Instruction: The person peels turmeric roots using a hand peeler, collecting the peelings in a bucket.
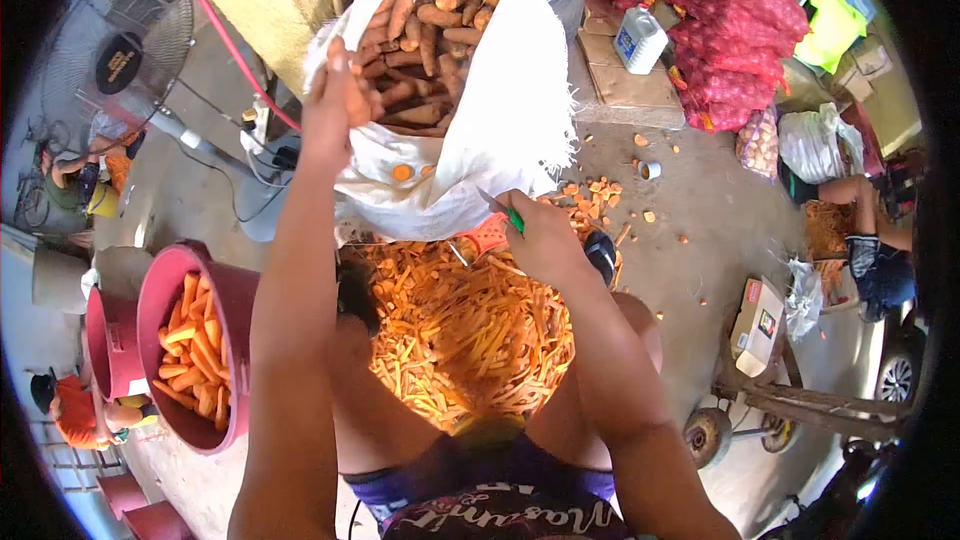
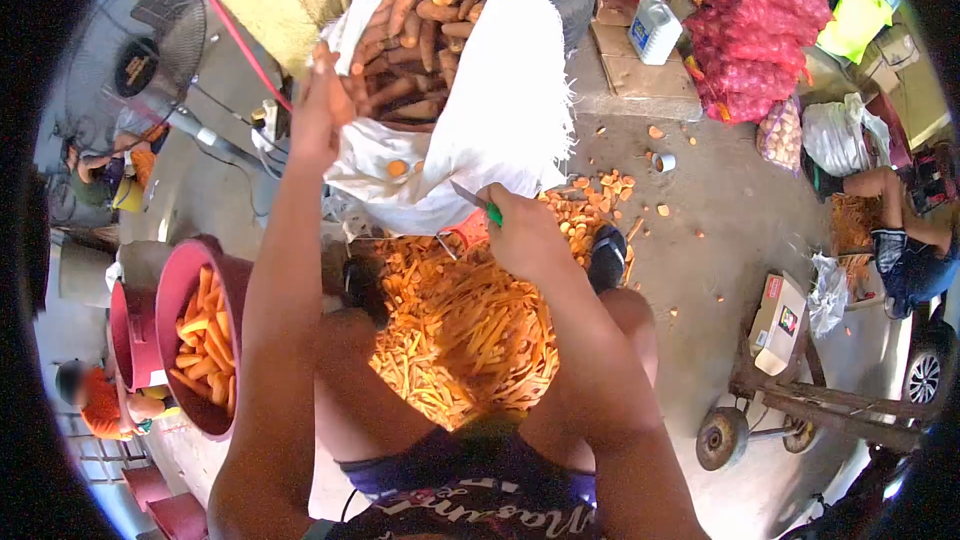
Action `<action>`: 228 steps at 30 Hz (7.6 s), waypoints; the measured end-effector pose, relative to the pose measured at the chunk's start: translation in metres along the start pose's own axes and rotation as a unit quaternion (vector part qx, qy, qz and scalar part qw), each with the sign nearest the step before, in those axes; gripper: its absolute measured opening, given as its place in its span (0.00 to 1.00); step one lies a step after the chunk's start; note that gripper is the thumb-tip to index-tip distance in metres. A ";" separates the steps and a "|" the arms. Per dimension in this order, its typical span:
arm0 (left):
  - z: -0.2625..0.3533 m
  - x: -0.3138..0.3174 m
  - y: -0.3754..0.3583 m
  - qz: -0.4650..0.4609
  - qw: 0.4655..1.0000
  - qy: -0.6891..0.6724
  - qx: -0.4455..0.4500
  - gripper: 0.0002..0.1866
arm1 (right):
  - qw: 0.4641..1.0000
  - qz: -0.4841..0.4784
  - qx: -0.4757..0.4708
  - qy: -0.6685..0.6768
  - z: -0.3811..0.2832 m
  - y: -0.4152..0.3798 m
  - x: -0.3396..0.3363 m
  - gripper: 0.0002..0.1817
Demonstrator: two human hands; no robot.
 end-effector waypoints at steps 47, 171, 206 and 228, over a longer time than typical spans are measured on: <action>-0.084 0.000 -0.323 -0.097 0.920 -0.215 -0.313 0.27 | 0.983 -0.098 0.008 0.155 -0.030 -0.092 0.084 0.29; -0.085 -0.015 -0.349 -0.191 0.884 -0.159 -0.395 0.16 | 0.989 0.036 0.027 0.140 0.010 -0.078 0.045 0.26; -0.098 -0.014 -0.347 -0.180 0.882 -0.140 -0.413 0.19 | 0.986 0.056 0.048 0.152 0.021 -0.077 0.044 0.31; -0.091 -0.039 -0.316 -0.008 0.894 -0.286 -0.343 0.17 | 1.000 -0.010 0.017 0.002 -0.012 -0.096 0.078 0.25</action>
Point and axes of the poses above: each hand's wrist, its own y-axis towards the middle knuckle, its own x-axis out of the palm, z = x × y, the point moved 6 cm from there along y, towards the middle knuckle, and after that the axes turned 9 degrees about y, right-handed, at the moved point
